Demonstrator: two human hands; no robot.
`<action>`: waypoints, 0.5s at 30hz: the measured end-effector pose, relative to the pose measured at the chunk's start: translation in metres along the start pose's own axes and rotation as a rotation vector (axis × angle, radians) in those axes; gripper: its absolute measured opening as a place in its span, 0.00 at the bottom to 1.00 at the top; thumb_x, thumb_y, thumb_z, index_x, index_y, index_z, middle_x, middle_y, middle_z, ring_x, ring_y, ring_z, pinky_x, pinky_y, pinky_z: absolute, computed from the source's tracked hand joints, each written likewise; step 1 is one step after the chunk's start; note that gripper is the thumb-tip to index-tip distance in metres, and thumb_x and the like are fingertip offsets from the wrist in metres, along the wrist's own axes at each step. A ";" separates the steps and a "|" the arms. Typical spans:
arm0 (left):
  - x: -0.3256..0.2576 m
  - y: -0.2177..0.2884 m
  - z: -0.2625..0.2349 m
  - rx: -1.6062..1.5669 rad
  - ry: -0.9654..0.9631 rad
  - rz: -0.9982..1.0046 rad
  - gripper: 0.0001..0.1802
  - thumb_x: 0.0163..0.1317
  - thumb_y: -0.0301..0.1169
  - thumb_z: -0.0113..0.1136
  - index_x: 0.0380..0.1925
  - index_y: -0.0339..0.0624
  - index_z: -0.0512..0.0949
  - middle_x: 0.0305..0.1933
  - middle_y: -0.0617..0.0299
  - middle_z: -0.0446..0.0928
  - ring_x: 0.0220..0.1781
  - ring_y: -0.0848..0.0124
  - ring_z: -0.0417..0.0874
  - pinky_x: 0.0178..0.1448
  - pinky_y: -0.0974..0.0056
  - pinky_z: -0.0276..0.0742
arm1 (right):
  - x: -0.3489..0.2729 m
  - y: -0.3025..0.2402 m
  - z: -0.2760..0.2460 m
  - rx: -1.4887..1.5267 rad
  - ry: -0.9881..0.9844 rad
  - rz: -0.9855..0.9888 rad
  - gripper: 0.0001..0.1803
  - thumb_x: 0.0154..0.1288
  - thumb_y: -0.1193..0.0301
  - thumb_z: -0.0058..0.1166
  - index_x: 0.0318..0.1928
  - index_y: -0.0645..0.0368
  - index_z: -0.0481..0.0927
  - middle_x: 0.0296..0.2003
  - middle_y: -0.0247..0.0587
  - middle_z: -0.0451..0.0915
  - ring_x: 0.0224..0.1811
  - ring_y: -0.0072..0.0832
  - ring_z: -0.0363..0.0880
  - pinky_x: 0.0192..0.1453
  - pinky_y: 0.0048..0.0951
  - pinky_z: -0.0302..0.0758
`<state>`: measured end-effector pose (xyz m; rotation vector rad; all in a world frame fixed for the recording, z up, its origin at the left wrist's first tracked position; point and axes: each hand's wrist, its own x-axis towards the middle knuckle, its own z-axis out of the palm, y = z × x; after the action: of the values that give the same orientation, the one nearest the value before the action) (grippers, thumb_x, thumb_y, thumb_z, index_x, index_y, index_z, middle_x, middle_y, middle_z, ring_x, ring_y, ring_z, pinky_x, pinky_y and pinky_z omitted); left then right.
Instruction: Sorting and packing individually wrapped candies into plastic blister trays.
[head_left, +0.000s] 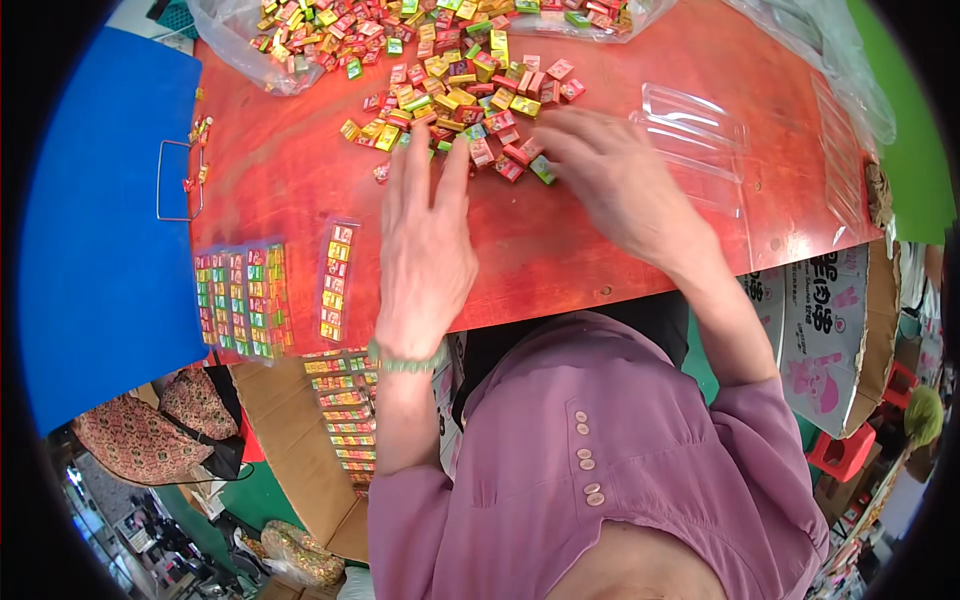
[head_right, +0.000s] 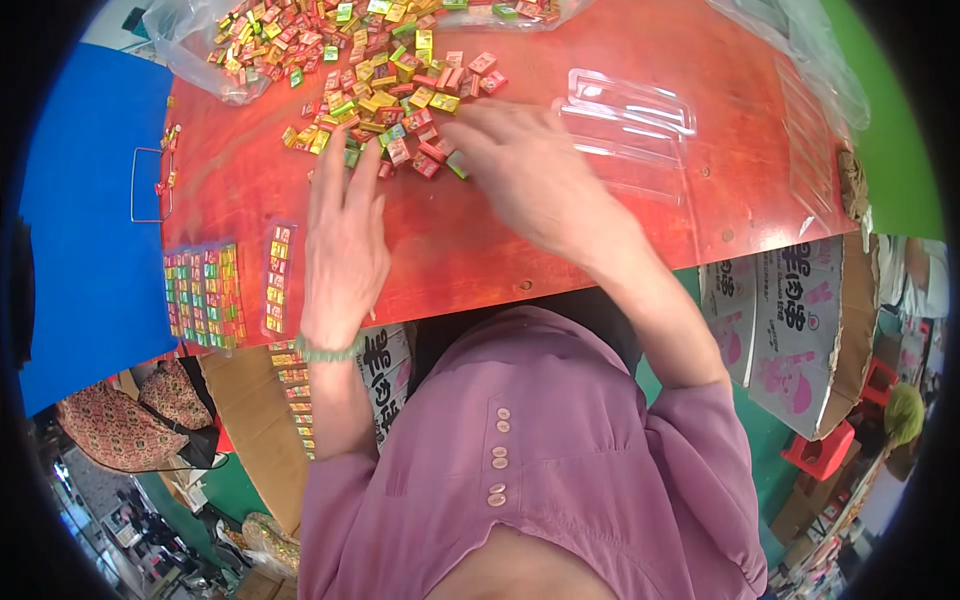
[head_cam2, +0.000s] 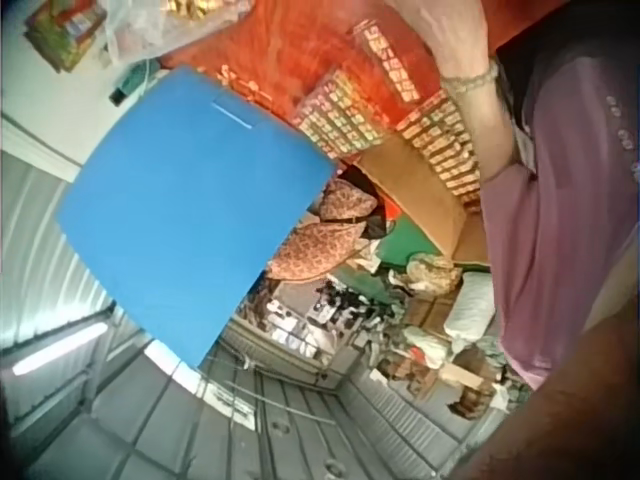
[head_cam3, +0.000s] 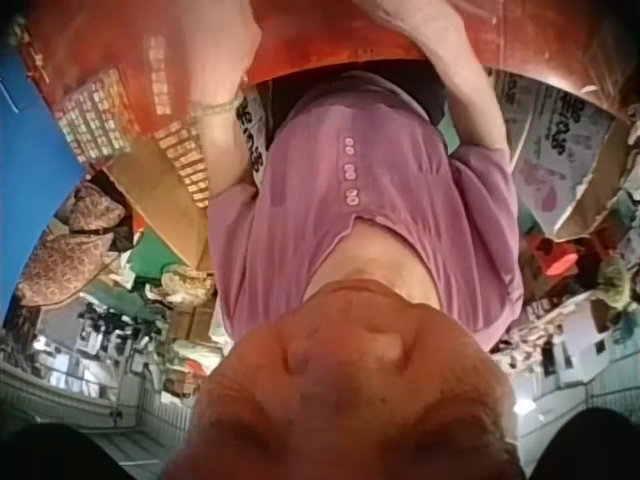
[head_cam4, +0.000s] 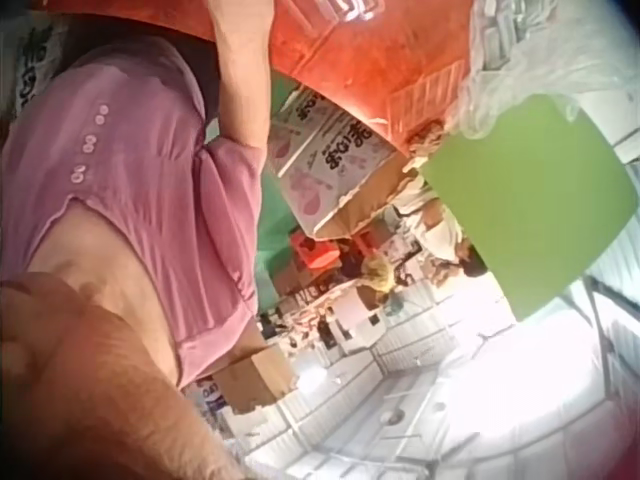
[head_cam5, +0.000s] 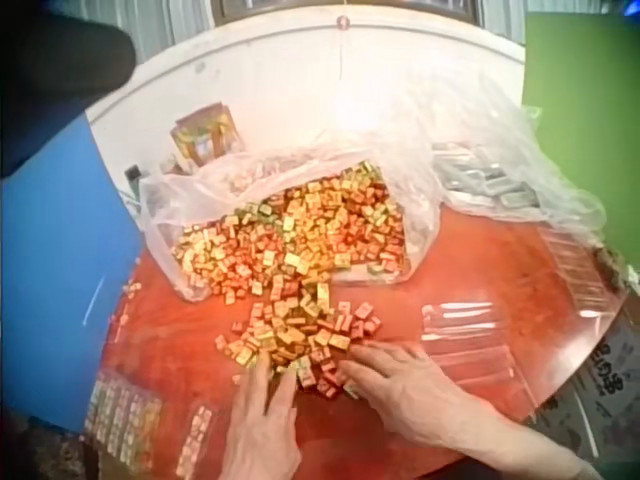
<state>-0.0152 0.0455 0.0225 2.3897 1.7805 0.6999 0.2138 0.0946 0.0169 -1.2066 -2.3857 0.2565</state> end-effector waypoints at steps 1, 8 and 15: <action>0.005 0.000 0.005 -0.002 0.001 0.003 0.33 0.65 0.16 0.54 0.73 0.36 0.69 0.78 0.36 0.63 0.79 0.36 0.63 0.81 0.41 0.63 | 0.004 -0.006 0.010 -0.036 -0.040 -0.027 0.25 0.74 0.68 0.59 0.68 0.56 0.76 0.69 0.49 0.76 0.72 0.48 0.73 0.74 0.49 0.69; -0.009 0.007 0.018 -0.063 -0.068 0.046 0.31 0.65 0.17 0.56 0.70 0.32 0.71 0.77 0.38 0.65 0.79 0.34 0.62 0.80 0.42 0.65 | -0.017 -0.026 0.021 -0.052 -0.034 -0.077 0.28 0.72 0.64 0.62 0.70 0.54 0.74 0.70 0.49 0.74 0.75 0.48 0.69 0.77 0.53 0.66; -0.009 -0.007 -0.001 -0.240 -0.020 0.073 0.25 0.73 0.30 0.61 0.66 0.30 0.74 0.72 0.35 0.70 0.77 0.38 0.67 0.76 0.42 0.69 | -0.030 -0.024 0.013 0.066 -0.106 -0.067 0.31 0.68 0.64 0.66 0.70 0.54 0.75 0.72 0.50 0.71 0.76 0.50 0.68 0.80 0.55 0.64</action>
<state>-0.0235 0.0387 0.0184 2.3016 1.5112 0.8427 0.2063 0.0566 0.0046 -1.1063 -2.4826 0.3838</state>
